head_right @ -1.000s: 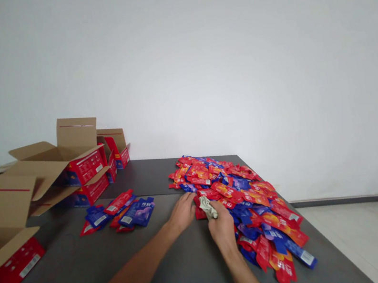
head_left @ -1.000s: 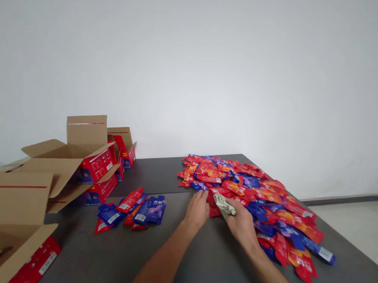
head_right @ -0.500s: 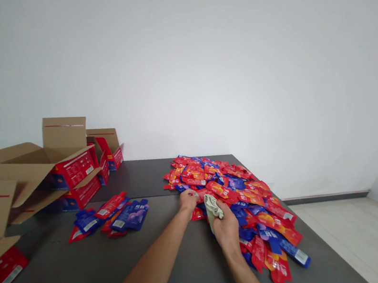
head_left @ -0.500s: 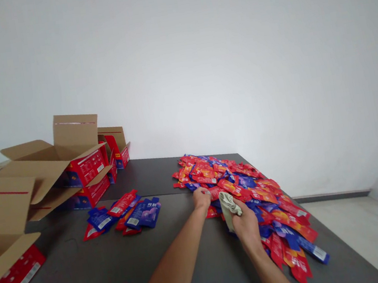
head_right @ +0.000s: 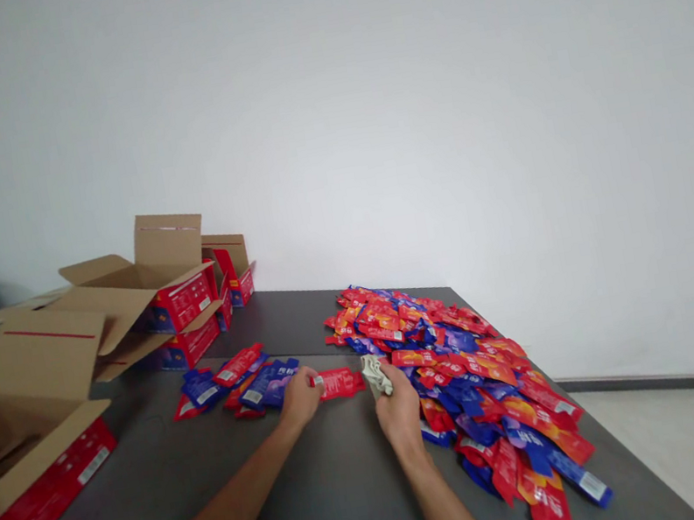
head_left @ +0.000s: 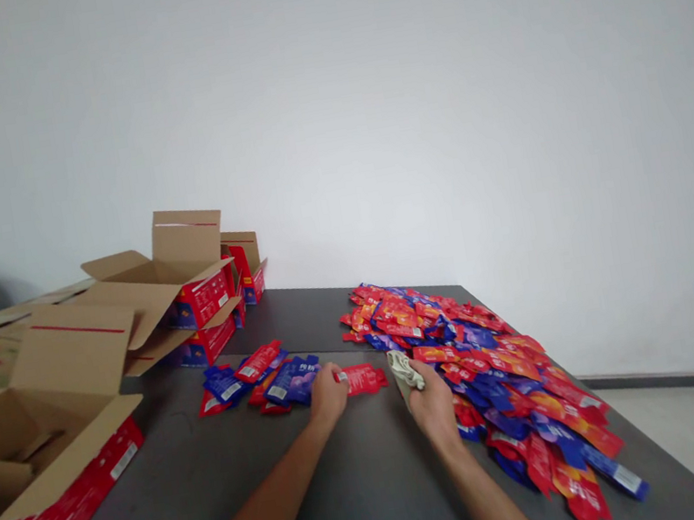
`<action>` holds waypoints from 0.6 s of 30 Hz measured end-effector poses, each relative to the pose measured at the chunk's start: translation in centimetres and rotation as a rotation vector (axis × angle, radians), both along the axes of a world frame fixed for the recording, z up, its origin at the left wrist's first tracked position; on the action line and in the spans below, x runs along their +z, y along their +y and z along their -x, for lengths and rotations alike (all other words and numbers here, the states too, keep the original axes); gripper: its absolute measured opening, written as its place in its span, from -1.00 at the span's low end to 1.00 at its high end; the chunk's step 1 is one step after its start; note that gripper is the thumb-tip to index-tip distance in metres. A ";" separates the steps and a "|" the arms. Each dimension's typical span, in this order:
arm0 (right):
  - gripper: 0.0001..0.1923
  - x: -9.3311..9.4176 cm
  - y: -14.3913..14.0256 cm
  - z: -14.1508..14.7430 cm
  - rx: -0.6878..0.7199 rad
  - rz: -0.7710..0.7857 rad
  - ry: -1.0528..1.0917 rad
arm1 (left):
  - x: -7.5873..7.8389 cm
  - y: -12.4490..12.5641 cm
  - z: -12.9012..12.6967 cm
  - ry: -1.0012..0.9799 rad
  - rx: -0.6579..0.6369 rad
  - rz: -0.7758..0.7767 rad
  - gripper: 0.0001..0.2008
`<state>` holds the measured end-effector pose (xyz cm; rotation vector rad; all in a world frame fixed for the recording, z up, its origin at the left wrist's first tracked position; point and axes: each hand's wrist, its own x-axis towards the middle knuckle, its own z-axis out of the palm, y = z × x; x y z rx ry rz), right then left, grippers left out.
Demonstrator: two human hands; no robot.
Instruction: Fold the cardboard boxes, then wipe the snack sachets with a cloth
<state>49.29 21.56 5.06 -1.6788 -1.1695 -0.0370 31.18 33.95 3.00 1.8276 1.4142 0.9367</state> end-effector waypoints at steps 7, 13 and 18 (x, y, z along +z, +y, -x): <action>-0.55 -0.8 1.6 2.9 0.109 0.005 -0.062 | 0.2 -1.5 3.9 0.343 -0.055 -0.151 -0.71; -0.54 -2.0 1.3 2.7 0.091 0.024 -0.068 | 1.5 -1.8 4.1 0.274 -0.033 -0.335 -0.92; -0.50 -2.4 1.1 2.0 0.038 0.007 -0.078 | 1.7 -2.9 3.9 0.178 -0.253 -0.357 -0.91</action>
